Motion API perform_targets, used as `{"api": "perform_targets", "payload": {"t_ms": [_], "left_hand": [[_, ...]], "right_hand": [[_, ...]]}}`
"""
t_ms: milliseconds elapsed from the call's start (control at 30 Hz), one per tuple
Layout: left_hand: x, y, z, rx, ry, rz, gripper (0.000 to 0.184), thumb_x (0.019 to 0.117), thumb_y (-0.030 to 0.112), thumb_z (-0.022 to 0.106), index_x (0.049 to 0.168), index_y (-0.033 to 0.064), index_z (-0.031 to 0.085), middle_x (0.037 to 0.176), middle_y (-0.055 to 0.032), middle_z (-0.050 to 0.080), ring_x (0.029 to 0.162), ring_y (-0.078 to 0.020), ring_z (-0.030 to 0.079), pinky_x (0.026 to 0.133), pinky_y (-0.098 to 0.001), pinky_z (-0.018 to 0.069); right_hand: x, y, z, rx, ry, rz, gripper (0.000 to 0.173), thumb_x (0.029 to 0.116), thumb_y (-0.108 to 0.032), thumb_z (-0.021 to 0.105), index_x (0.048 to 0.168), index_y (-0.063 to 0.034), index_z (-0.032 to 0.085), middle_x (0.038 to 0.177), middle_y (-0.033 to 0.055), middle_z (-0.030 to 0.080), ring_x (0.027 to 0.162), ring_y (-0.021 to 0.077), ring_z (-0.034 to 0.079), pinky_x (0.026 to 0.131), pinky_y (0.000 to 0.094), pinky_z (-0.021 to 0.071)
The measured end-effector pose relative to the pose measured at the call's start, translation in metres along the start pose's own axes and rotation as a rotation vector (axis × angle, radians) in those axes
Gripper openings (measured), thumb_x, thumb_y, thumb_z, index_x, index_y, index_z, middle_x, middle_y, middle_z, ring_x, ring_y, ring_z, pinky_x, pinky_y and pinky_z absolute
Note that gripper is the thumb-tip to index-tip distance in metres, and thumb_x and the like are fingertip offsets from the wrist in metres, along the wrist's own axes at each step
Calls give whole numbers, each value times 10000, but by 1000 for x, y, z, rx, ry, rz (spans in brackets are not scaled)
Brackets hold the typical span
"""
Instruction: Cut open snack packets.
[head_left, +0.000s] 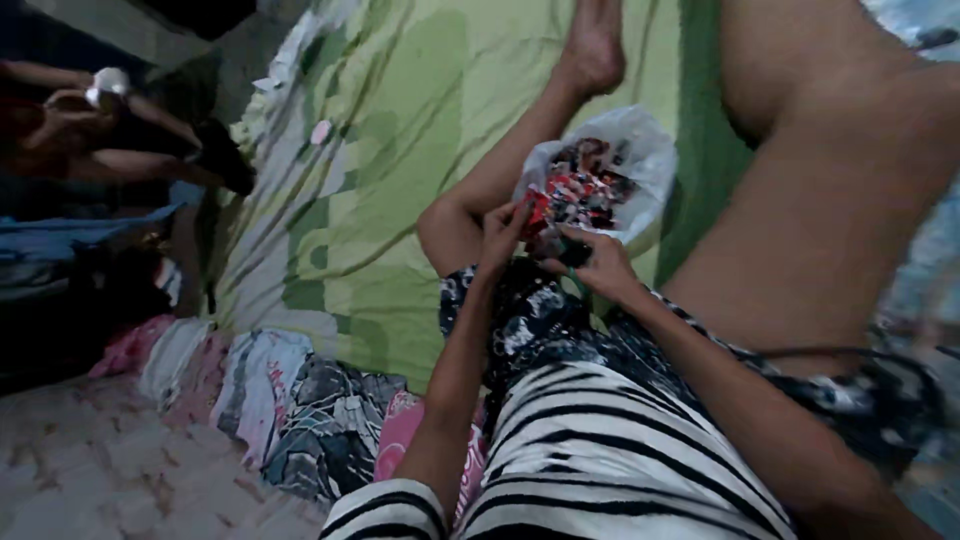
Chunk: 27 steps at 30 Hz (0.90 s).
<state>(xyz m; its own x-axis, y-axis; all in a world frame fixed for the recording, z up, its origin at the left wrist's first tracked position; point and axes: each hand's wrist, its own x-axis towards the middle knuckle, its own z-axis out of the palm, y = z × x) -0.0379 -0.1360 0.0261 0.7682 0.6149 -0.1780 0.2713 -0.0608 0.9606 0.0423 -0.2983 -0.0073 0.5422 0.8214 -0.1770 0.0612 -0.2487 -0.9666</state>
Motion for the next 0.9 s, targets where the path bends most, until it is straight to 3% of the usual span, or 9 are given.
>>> {"api": "perform_targets", "payload": {"t_ms": [100, 133, 200, 267, 367, 500, 633, 900], "left_hand": [[-2, 4, -5, 37, 6, -97, 203, 1054, 134, 531, 1059, -13, 670, 814, -17, 622, 677, -30, 565, 652, -232, 519], [2, 3, -5, 9, 13, -97, 195, 1046, 100, 534, 1045, -39, 671, 812, -22, 628, 689, -35, 574, 670, -238, 526], [9, 3, -6, -72, -12, -112, 196, 1047, 55, 505, 1010, -73, 649, 803, -17, 624, 710, -32, 584, 699, -234, 527], [9, 5, -9, -203, -96, -157, 224, 1062, 58, 438, 1059, -65, 625, 816, 9, 643, 722, -18, 611, 706, -220, 541], [8, 0, -14, -342, -223, -235, 234, 1066, 66, 391, 1110, -19, 605, 822, 33, 646, 715, -20, 611, 691, -219, 540], [4, 6, -14, -448, -303, -247, 306, 1060, 87, 326, 1035, 86, 630, 807, 72, 684, 694, -5, 632, 666, -202, 543], [2, 3, -9, -522, -277, -243, 315, 1059, 69, 316, 933, 110, 602, 771, 66, 672, 677, -12, 630, 650, -202, 541], [-1, -4, 2, -526, -196, -278, 272, 1091, 113, 319, 954, 105, 554, 731, 66, 628, 637, -8, 600, 616, -190, 522]], "right_hand": [[4, -3, 2, 10, -38, -8, 531, 882, -321, 772, 1307, -23, 662, 1149, 194, 711, 1037, 307, 689, 940, 558, 522], [4, -3, 3, 37, -44, -19, 524, 881, -322, 755, 1285, -2, 662, 1106, 171, 714, 976, 252, 689, 897, 503, 540], [6, -6, 5, 163, -83, -5, 428, 883, -268, 714, 1210, 4, 658, 948, 38, 684, 782, 63, 630, 741, 297, 551], [4, -11, 6, 404, -168, 64, 331, 892, -195, 658, 1178, -28, 639, 829, -65, 648, 649, -6, 605, 615, 188, 548], [0, -8, 11, 683, -269, 118, 378, 855, -342, 697, 1153, -118, 632, 754, -119, 630, 569, 7, 584, 544, 174, 531], [-4, -5, 13, 893, -365, 156, 640, 727, -565, 850, 1163, -157, 621, 801, -107, 649, 582, 10, 589, 525, 159, 518], [-5, 0, 12, 958, -399, 149, 677, 709, -579, 863, 1182, -161, 617, 814, -97, 652, 587, 15, 596, 525, 161, 526], [-7, 0, 14, 995, -361, 156, 699, 692, -603, 859, 1172, -155, 618, 789, -96, 651, 576, 15, 598, 518, 154, 523]]}}
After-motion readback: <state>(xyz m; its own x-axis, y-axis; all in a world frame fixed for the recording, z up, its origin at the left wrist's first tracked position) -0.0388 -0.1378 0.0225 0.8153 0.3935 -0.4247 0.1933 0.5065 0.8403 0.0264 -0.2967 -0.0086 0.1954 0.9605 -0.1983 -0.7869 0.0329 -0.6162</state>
